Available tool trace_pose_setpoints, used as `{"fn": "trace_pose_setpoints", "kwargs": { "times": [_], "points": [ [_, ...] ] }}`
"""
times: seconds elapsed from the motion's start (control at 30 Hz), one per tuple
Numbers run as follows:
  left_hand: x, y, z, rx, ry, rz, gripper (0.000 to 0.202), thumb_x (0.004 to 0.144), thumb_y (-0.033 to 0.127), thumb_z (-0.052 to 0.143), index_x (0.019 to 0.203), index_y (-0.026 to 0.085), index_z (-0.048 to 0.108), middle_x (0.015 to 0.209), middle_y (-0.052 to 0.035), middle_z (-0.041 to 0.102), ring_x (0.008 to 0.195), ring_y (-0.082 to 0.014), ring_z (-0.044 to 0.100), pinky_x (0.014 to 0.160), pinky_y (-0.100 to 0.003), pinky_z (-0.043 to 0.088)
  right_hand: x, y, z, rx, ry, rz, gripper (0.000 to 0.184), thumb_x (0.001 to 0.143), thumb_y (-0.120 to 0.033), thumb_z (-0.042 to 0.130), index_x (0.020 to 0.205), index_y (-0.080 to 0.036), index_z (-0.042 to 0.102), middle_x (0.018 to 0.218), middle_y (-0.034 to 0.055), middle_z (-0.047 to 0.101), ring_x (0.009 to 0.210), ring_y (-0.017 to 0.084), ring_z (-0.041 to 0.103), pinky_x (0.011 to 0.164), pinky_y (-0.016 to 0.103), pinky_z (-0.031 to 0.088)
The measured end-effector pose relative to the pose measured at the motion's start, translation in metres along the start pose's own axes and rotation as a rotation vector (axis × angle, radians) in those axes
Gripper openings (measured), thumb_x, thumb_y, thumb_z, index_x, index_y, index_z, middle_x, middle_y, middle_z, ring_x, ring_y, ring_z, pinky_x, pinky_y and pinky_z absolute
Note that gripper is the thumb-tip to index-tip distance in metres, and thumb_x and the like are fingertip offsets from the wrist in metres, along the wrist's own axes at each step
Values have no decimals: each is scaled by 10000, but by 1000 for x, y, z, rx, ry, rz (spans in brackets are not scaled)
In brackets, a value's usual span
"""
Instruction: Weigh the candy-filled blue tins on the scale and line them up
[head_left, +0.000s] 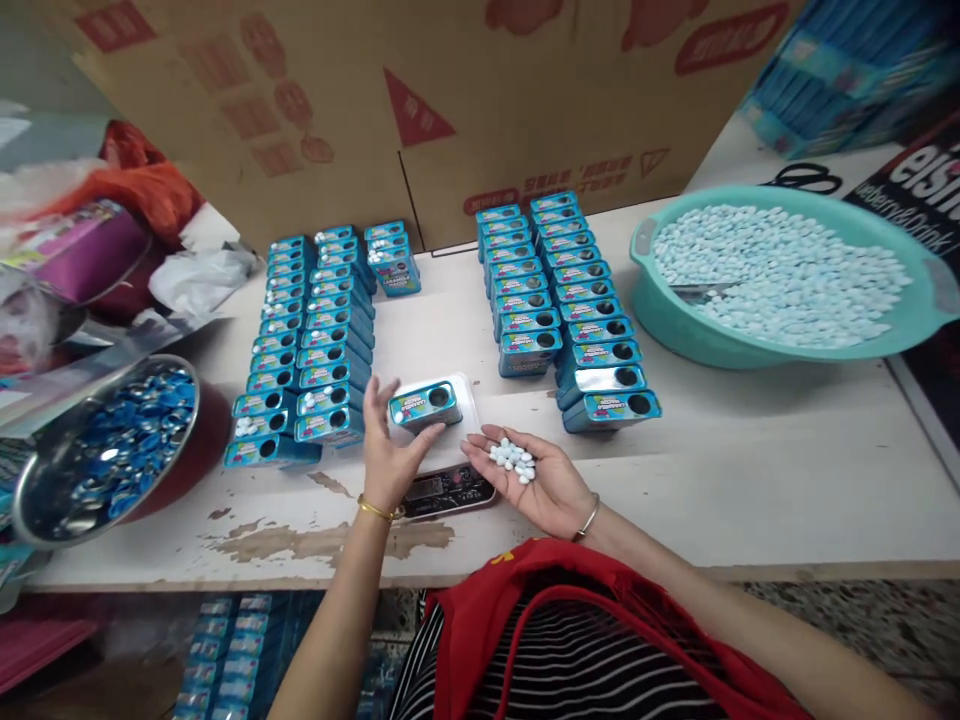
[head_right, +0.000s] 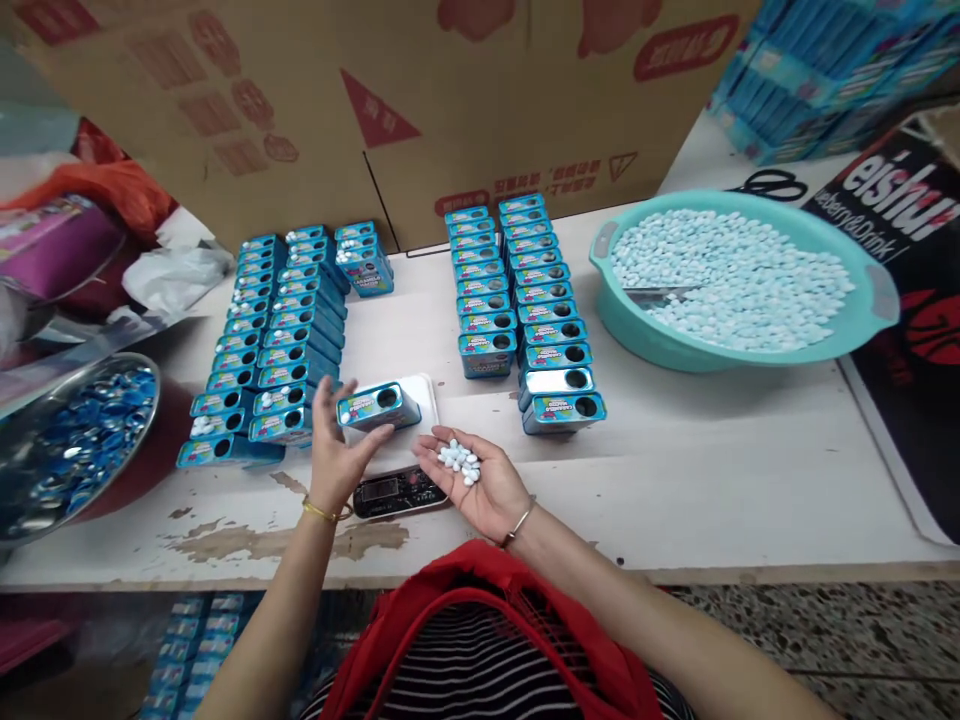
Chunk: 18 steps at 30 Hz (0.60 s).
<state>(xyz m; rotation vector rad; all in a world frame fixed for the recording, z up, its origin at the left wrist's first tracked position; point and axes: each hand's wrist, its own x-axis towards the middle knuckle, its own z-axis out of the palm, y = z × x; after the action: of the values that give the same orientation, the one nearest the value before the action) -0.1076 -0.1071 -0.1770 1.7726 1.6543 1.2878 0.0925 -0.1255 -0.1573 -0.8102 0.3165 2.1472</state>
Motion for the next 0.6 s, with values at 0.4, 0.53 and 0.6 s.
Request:
{"fn": "trace_pose_setpoints", "kwargs": {
  "times": [0.4, 0.53, 0.6],
  "points": [
    [13, 39, -5, 519, -148, 913, 303, 836, 165, 526, 1123, 204, 614, 1033, -108, 669, 1013, -235, 582, 916, -401, 426, 12, 3, 28, 149, 18, -91, 253, 926, -148, 395, 860, -61, 623, 699, 81, 710, 631, 133, 673, 666, 250, 584],
    [8, 40, -8, 565, -53, 970, 297, 847, 188, 549, 1123, 263, 630, 991, -60, 692, 953, -198, 603, 913, -354, 419, 14, 3, 28, 138, 15, -64, 253, 909, -135, 401, 828, -56, 627, 659, 80, 696, 598, 133, 661, 654, 247, 579],
    [6, 38, -9, 570, -31, 978, 302, 840, 188, 562, 1122, 266, 635, 969, -57, 695, 934, -194, 603, 900, -345, 422, 14, 3, 29, 132, 7, -53, 257, 907, -132, 398, 820, -53, 627, 659, 82, 694, 597, 129, 660, 653, 239, 575]
  ]
}}
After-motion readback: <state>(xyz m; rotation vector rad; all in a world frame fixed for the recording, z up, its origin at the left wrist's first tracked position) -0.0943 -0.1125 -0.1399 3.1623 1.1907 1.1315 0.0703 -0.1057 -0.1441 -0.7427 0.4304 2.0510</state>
